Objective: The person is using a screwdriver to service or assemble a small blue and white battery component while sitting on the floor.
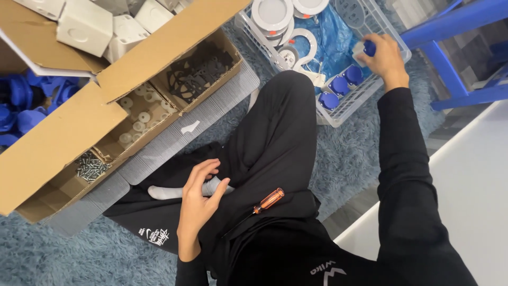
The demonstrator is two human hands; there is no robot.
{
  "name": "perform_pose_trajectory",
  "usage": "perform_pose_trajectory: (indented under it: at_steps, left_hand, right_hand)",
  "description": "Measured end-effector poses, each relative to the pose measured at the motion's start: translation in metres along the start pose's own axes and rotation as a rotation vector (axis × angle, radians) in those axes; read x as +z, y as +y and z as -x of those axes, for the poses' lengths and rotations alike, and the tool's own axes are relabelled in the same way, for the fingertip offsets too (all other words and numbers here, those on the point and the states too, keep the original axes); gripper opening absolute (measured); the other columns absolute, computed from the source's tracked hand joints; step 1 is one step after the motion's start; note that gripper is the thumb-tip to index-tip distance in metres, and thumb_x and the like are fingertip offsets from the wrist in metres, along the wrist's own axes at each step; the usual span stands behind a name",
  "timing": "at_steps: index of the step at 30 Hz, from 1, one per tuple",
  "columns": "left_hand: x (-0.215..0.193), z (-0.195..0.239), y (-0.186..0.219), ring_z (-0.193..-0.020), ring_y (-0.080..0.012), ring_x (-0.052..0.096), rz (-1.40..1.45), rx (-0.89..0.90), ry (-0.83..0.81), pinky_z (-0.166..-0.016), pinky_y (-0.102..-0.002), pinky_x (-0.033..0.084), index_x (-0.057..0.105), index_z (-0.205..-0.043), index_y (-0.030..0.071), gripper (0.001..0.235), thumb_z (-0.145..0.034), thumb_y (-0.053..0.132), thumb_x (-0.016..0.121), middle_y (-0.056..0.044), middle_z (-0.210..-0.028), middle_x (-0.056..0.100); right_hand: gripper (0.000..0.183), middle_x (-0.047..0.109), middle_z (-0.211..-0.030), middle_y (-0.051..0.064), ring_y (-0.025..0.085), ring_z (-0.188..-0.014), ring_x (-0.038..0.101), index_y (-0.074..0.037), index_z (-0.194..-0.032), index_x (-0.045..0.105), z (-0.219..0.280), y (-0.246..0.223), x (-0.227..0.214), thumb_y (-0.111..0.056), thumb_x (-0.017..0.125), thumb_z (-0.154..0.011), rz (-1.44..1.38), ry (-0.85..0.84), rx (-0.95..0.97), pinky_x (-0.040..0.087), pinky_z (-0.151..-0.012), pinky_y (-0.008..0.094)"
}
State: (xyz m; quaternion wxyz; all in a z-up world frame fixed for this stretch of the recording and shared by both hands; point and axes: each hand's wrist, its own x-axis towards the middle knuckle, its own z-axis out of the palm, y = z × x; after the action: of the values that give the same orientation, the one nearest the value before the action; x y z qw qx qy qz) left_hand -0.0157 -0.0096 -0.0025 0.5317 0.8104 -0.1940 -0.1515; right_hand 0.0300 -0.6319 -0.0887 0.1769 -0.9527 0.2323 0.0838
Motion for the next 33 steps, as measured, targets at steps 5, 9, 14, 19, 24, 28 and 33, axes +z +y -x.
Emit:
perform_pose_trajectory:
  at_steps: [5,9,14,19,24,28,33]
  left_hand:
    - [-0.005,0.000,-0.003,-0.114,-0.0236,0.074,-0.005,0.002,-0.002,-0.101,-0.036,0.060,0.069,-0.134,0.005,0.037,-0.099,0.015,0.078,-0.012,-0.139,0.069]
    - [-0.015,-0.003,0.004,-0.122,-0.0272,0.071,-0.029,0.071,-0.008,-0.103,-0.038,0.061,0.069,-0.131,0.003,0.033,-0.101,0.013,0.076,-0.015,-0.137,0.069]
    - [-0.048,-0.007,0.035,-0.117,-0.0246,0.073,-0.029,0.083,-0.004,-0.105,-0.035,0.060,0.070,-0.131,0.005,0.032,-0.101,0.015,0.078,-0.014,-0.139,0.069]
    - [-0.107,-0.019,0.078,-0.102,-0.0217,0.075,-0.067,0.219,0.083,-0.099,-0.035,0.062,0.070,-0.129,0.003,0.030,-0.103,0.014,0.079,-0.016,-0.133,0.072]
    - [-0.167,-0.051,0.087,-0.111,-0.0223,0.076,-0.355,0.252,0.390,-0.095,-0.034,0.058,0.077,-0.121,0.002,0.020,-0.105,0.014,0.082,-0.010,-0.124,0.080]
    - [-0.213,-0.111,0.059,-0.104,-0.0277,0.068,-0.530,0.411,0.426,-0.091,-0.041,0.055,0.067,-0.125,0.002,0.020,-0.111,0.014,0.075,-0.013,-0.123,0.069]
    - [-0.240,-0.193,-0.033,-0.108,-0.0476,0.069,-0.776,0.017,0.376,-0.081,-0.055,0.054,0.050,-0.153,0.008,0.064,-0.107,0.035,0.085,-0.022,-0.141,0.070]
  right_hand:
    - [0.042,0.062,-0.141,0.031,0.052,-0.135,0.052,-0.009,-0.148,0.068,-0.002,0.012,0.012,-0.031,0.069,-0.112,0.089,-0.153,0.038,0.044,-0.103,0.071]
    - [0.045,0.069,-0.140,0.032,0.053,-0.129,0.059,-0.005,-0.147,0.070,-0.002,0.022,0.023,-0.038,0.053,-0.122,0.156,-0.213,0.081,0.047,-0.104,0.066]
    - [0.040,0.074,-0.139,0.030,0.047,-0.132,0.064,0.002,-0.147,0.075,-0.023,0.077,0.069,-0.023,0.069,-0.116,0.170,0.144,-0.426,0.046,-0.114,0.053]
    - [0.031,0.073,-0.140,0.029,0.044,-0.128,0.068,0.013,-0.148,0.074,0.035,-0.078,0.032,0.001,0.078,-0.120,-0.127,0.344,-0.688,0.051,-0.111,0.051]
    - [0.024,0.063,-0.146,0.034,0.045,-0.137,0.062,0.017,-0.146,0.062,0.091,-0.187,0.033,0.012,0.064,-0.123,-0.579,0.337,-0.706,0.053,-0.114,0.051]
    - [0.030,0.069,-0.144,0.027,0.041,-0.132,0.064,0.009,-0.145,0.068,0.098,-0.231,0.053,0.004,0.072,-0.117,-0.464,0.349,-0.719,0.050,-0.107,0.049]
    - [0.028,0.082,-0.125,0.001,0.029,-0.112,0.075,-0.015,-0.126,0.081,0.099,-0.230,0.077,-0.038,0.075,-0.112,0.235,0.500,-0.712,0.046,-0.099,0.042]
